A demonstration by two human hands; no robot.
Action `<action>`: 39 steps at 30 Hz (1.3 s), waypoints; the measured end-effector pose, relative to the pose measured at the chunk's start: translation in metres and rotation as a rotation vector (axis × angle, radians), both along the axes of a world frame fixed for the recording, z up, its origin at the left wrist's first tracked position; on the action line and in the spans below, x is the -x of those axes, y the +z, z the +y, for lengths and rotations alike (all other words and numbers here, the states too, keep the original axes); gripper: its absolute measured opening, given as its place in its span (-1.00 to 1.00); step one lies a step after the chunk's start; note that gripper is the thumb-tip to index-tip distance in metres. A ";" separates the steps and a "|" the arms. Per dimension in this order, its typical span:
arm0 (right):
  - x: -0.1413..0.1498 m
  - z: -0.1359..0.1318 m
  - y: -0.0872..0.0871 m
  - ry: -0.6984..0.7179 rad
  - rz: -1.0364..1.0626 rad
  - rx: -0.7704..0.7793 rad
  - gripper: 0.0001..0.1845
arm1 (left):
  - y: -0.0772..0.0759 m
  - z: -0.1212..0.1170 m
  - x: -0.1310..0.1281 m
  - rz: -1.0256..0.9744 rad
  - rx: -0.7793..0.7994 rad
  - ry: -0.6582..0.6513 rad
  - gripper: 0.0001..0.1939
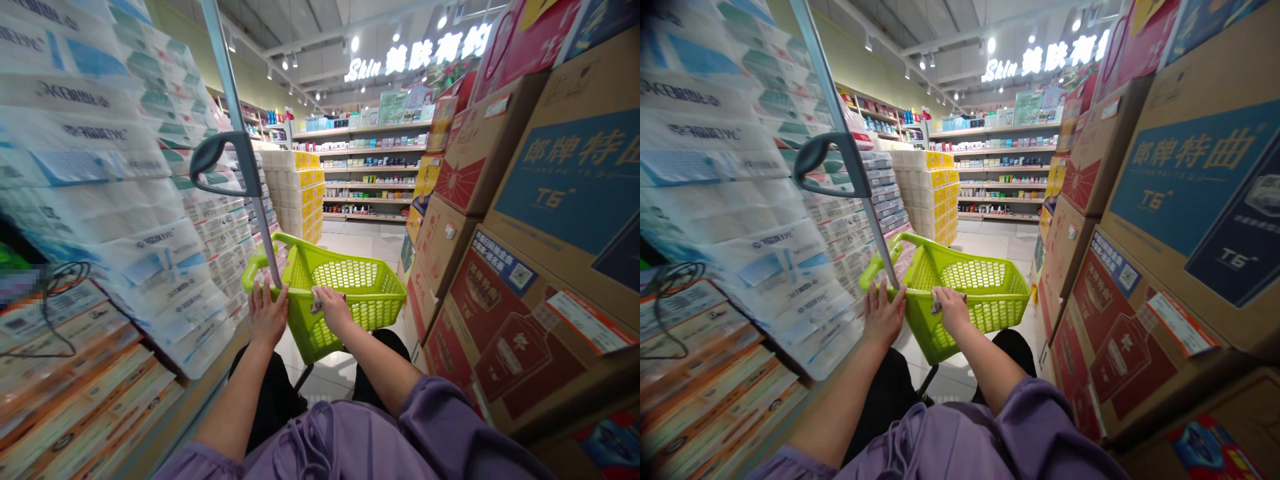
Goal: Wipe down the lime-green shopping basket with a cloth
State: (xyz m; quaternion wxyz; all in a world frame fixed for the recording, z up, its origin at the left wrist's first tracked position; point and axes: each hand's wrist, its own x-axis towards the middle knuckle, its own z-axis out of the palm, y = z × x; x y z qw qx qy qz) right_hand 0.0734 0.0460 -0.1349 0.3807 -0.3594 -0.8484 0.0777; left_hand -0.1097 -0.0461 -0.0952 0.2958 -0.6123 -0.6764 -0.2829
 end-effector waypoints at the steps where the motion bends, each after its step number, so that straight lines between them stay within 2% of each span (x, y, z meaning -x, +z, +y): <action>1: 0.000 -0.001 0.000 -0.005 0.001 0.005 -0.39 | 0.001 0.001 -0.001 0.014 0.005 -0.002 -0.58; 6: 0.010 -0.008 0.014 -0.050 -0.022 0.060 -0.49 | -0.007 0.006 -0.003 0.053 0.008 0.013 -0.55; 10: 0.035 -0.014 0.027 0.069 -0.061 0.026 -0.42 | -0.014 0.008 -0.002 0.078 -0.003 0.041 -0.52; 15: 0.053 -0.021 0.029 0.145 -0.039 -0.042 -0.34 | -0.014 0.004 0.002 0.117 0.035 0.044 -0.53; 19: 0.047 -0.021 0.026 0.163 -0.041 -0.060 -0.35 | -0.013 0.003 0.003 0.136 0.034 0.057 -0.54; 24: 0.037 -0.016 0.020 0.120 -0.038 -0.082 -0.37 | -0.015 0.005 0.000 0.120 0.006 0.061 -0.54; 27: 0.025 -0.011 0.008 0.075 -0.041 -0.091 -0.35 | -0.016 0.006 0.000 0.106 -0.006 0.051 -0.54; 34: -0.024 0.003 -0.024 -0.064 -0.052 -0.098 -0.34 | -0.017 0.007 -0.002 0.070 -0.017 0.037 -0.55; 36: -0.028 0.005 -0.026 -0.094 -0.048 -0.075 -0.37 | -0.017 0.009 -0.003 0.068 -0.022 0.041 -0.55; 39: -0.017 0.003 -0.019 -0.142 -0.046 0.006 -0.41 | -0.018 0.011 -0.005 0.059 -0.019 0.052 -0.55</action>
